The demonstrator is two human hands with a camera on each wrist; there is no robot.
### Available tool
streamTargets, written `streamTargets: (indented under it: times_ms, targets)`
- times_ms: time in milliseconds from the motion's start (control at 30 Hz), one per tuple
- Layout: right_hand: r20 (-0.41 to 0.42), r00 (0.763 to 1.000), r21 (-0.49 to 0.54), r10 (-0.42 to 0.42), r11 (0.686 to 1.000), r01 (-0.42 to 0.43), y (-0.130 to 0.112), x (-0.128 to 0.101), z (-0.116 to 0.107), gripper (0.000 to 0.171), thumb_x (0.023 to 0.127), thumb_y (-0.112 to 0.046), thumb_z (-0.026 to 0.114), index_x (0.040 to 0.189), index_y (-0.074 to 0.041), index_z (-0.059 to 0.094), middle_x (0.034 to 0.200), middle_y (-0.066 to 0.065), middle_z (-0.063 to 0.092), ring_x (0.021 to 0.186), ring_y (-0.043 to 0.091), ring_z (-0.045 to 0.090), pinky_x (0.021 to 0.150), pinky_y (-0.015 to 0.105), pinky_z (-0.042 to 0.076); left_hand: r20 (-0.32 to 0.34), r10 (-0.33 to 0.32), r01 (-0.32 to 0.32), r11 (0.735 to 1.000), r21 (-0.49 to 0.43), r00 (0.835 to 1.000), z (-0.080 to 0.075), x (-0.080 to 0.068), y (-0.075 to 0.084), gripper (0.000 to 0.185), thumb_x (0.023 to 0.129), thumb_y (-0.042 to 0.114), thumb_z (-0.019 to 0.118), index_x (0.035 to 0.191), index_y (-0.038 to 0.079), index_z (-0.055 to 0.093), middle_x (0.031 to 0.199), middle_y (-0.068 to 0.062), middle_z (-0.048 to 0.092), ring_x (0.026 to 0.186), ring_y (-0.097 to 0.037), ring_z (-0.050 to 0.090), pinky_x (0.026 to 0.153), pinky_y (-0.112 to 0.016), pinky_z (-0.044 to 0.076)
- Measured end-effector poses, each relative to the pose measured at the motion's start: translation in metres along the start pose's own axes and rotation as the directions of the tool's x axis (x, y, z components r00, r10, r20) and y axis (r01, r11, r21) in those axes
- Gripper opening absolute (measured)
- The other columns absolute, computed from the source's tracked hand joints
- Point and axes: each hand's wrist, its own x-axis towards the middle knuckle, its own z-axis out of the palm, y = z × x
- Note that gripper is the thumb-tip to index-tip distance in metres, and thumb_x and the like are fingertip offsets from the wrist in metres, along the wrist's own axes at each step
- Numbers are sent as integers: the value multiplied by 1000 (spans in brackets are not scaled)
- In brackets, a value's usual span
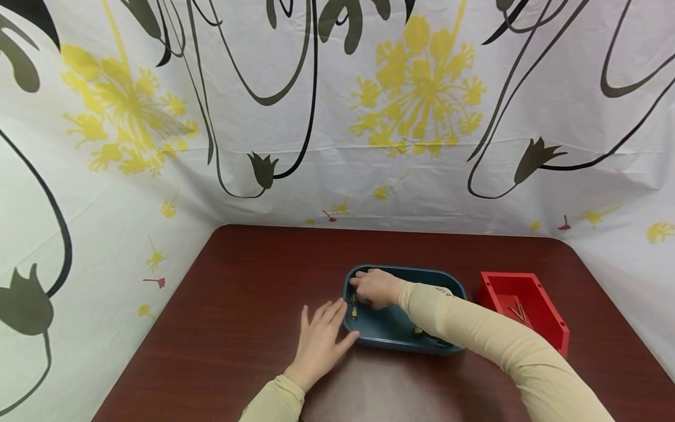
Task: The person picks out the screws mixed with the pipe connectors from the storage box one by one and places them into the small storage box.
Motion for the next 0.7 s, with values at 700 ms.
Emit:
streamTargets:
  times_ms: [700]
  targets:
    - [96, 995, -56, 15, 998, -9, 2, -2, 7, 14, 70, -28, 74, 61, -27, 62, 101, -5, 51, 84, 13, 42, 64, 28, 41, 3, -3, 3, 1000, 2, 1000, -1, 0, 1, 61, 85, 53, 45, 129, 11, 48, 129, -3, 45, 116, -24, 40, 91, -60, 19]
